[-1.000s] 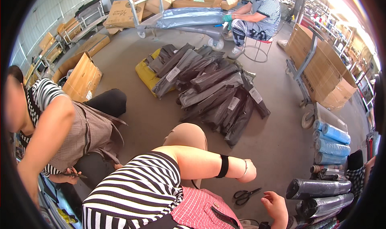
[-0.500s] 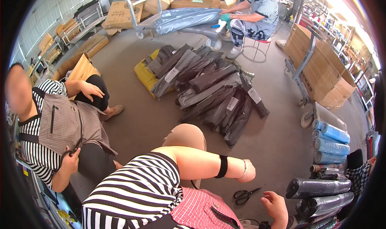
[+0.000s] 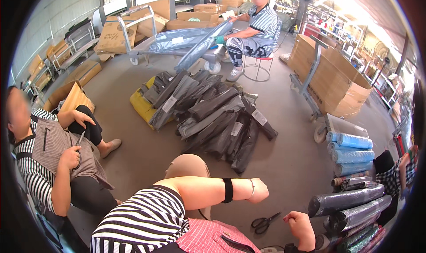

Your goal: Unpack rolled mats from gray plastic packaging using scissors.

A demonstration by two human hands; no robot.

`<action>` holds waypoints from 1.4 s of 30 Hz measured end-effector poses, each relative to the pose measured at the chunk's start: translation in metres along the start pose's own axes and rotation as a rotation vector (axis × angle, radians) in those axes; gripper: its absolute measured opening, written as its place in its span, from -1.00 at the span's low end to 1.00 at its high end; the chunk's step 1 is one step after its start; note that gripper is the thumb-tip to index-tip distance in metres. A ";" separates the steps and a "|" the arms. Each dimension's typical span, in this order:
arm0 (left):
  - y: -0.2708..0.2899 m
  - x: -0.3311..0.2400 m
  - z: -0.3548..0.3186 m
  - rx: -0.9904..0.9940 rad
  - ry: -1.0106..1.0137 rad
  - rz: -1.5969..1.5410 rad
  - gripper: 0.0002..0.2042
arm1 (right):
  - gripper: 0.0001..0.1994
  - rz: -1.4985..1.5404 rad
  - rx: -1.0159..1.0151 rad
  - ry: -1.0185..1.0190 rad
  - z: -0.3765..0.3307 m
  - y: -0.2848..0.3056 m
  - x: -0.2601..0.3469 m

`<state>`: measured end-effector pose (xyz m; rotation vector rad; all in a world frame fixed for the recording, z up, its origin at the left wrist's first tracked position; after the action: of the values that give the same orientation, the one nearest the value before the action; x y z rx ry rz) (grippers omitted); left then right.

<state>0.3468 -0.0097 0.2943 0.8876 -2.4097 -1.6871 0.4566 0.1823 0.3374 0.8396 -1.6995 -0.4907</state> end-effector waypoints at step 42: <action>0.001 0.226 -0.202 -1.522 0.559 -0.829 -0.63 | -0.73 0.525 0.064 -0.440 0.098 -0.101 -0.146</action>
<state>0.2335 -0.2902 0.3158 1.5874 -0.0170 -2.2204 0.4103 0.2149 0.1433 0.3075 -2.2552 -0.2676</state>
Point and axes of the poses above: each hand's wrist, its own z-axis towards the middle knuckle, its own y-axis out of the back of the hand, x = y × z, the point moved 4 cm from there along z, towards the middle knuckle, and after that the axes turned 1 degree about -z, right-handed, at the moved point
